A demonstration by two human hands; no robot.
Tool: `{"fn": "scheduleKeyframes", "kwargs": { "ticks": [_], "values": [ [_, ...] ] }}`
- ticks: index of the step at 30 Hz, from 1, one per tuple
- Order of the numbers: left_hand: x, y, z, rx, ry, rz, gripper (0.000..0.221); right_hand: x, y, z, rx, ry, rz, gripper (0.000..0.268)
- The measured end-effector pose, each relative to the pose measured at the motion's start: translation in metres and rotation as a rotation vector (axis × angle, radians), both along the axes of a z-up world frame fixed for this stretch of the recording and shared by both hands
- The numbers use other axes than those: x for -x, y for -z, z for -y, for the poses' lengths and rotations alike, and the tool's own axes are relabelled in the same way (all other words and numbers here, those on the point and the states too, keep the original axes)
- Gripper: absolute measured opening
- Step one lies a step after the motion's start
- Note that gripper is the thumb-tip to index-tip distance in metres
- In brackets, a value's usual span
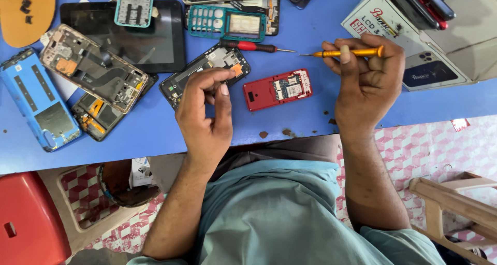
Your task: The person uses a small screwdriver to unscrew and remove components from the back of a red mobile phone. They carefully manipulate the internal parts while holding the phone steady.
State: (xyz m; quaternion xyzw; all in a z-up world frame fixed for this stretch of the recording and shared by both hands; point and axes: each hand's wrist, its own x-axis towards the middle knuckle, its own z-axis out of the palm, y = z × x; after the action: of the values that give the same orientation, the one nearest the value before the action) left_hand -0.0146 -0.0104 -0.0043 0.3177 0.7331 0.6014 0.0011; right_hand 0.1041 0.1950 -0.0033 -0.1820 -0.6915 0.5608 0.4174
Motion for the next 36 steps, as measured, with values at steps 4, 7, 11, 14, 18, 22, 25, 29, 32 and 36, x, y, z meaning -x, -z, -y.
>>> {"fn": "scheduleKeyframes", "kwargs": {
  "ticks": [4,7,11,14,18,22,25,29,32,36],
  "values": [
    [0.006,-0.001,-0.002,0.117,-0.02,-0.145,0.019,0.0,-0.009,0.003,0.041,0.009,0.011,0.022],
    [0.003,-0.002,-0.003,0.258,-0.02,-0.271,0.024,-0.001,-0.007,0.006,0.011,-0.024,0.013,0.023],
    [0.0,-0.004,-0.006,0.353,-0.032,-0.365,0.028,-0.005,0.001,0.004,0.006,-0.162,0.012,0.022],
    [0.004,-0.004,-0.01,0.349,-0.039,-0.406,0.027,-0.002,0.004,0.005,0.014,-0.25,-0.003,0.022],
    [0.007,-0.004,-0.019,0.34,0.011,-0.471,0.025,0.002,0.001,0.006,0.038,-0.269,-0.001,0.022],
    [0.012,-0.007,-0.032,0.327,0.06,-0.519,0.028,0.005,0.0,0.006,0.087,-0.269,-0.02,0.022],
    [0.013,-0.006,-0.037,0.346,0.071,-0.536,0.025,0.004,0.0,0.006,0.108,-0.256,-0.026,0.022],
    [0.014,-0.003,-0.039,0.352,0.076,-0.527,0.019,0.001,0.004,0.008,0.116,-0.238,-0.032,0.022],
    [0.013,0.0,-0.037,0.38,0.058,-0.522,0.016,0.0,0.006,0.007,0.107,-0.219,-0.04,0.022],
    [0.013,0.002,-0.033,0.405,0.008,-0.504,0.017,0.001,0.002,0.007,0.105,-0.144,-0.014,0.023]
  ]
}}
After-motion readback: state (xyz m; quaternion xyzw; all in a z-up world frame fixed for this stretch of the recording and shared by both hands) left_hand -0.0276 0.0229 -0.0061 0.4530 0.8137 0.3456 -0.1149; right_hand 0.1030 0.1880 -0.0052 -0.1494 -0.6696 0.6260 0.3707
